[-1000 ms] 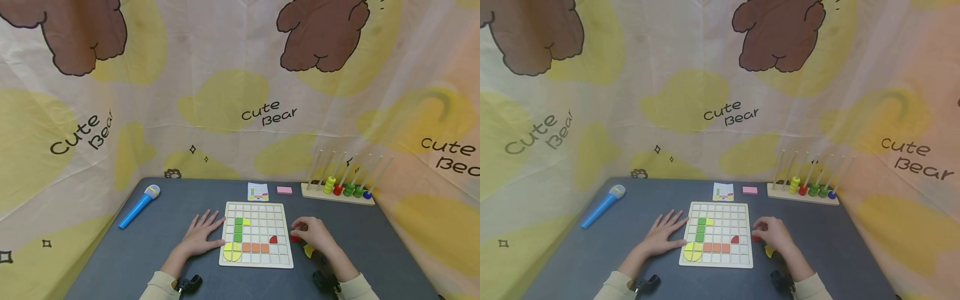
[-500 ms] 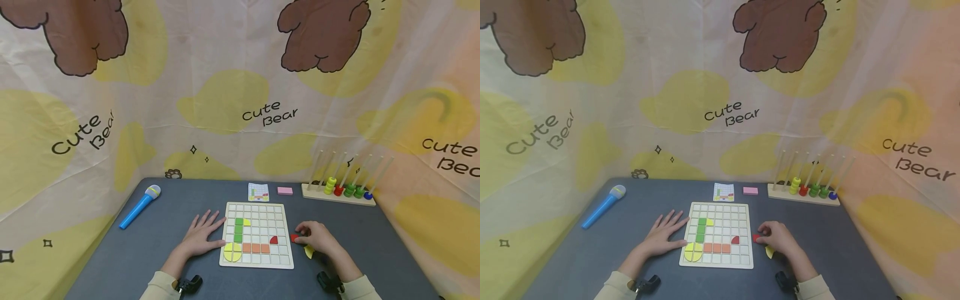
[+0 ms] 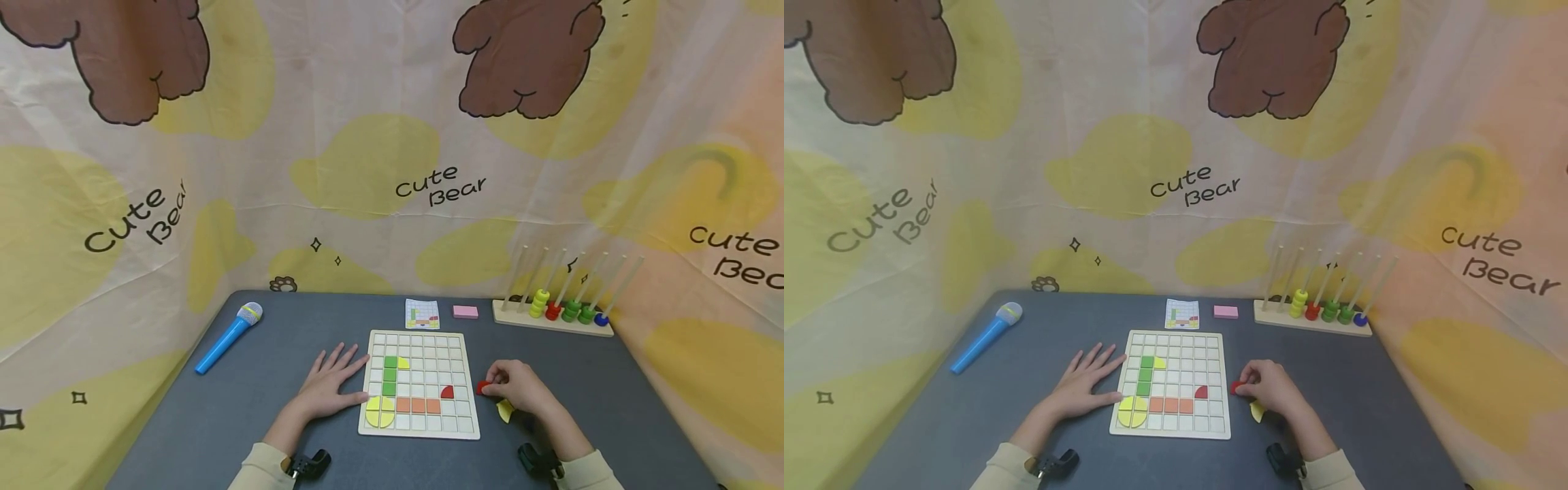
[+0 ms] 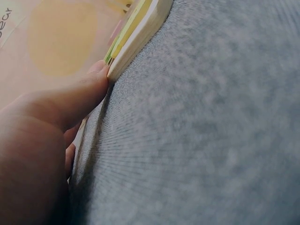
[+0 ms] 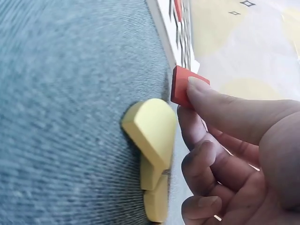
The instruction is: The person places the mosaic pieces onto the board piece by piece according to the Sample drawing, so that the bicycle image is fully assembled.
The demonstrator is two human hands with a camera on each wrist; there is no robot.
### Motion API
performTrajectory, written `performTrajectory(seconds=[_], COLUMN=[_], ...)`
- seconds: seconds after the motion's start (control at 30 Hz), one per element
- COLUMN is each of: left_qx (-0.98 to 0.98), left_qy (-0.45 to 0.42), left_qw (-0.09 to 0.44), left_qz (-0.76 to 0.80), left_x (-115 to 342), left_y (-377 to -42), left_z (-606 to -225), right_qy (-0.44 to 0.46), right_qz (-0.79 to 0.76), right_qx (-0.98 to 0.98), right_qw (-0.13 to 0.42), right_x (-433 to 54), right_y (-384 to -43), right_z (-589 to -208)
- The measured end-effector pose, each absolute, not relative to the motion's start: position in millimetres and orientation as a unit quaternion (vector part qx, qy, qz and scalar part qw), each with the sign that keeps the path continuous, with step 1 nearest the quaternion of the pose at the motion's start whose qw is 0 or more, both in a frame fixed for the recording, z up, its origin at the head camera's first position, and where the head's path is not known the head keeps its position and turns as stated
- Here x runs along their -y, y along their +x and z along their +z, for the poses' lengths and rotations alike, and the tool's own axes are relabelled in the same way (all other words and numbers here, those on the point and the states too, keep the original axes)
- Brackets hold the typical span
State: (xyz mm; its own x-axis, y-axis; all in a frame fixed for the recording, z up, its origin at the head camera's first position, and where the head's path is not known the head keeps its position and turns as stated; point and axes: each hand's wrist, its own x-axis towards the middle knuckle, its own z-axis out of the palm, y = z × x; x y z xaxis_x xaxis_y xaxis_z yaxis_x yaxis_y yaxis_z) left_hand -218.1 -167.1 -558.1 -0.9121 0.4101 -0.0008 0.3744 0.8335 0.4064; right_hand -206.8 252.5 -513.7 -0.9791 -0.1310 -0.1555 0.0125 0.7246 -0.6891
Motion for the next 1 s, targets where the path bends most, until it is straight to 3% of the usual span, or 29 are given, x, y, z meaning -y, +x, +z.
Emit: performTrajectory(seconds=[0.37,1.0], left_qx=[-0.956,-0.957], left_qy=[0.207,0.202], left_qw=[0.037,0.046], left_qz=[0.206,0.203], left_x=[167,168], left_y=[-218,-220], left_z=[-559,-562], right_qy=[-0.048,-0.129], right_qz=[-0.387,-0.370], right_qx=[-0.918,-0.916], right_qw=[0.071,0.088], right_x=[-238,-218], right_y=[-207,-207], right_z=[-510,-518])
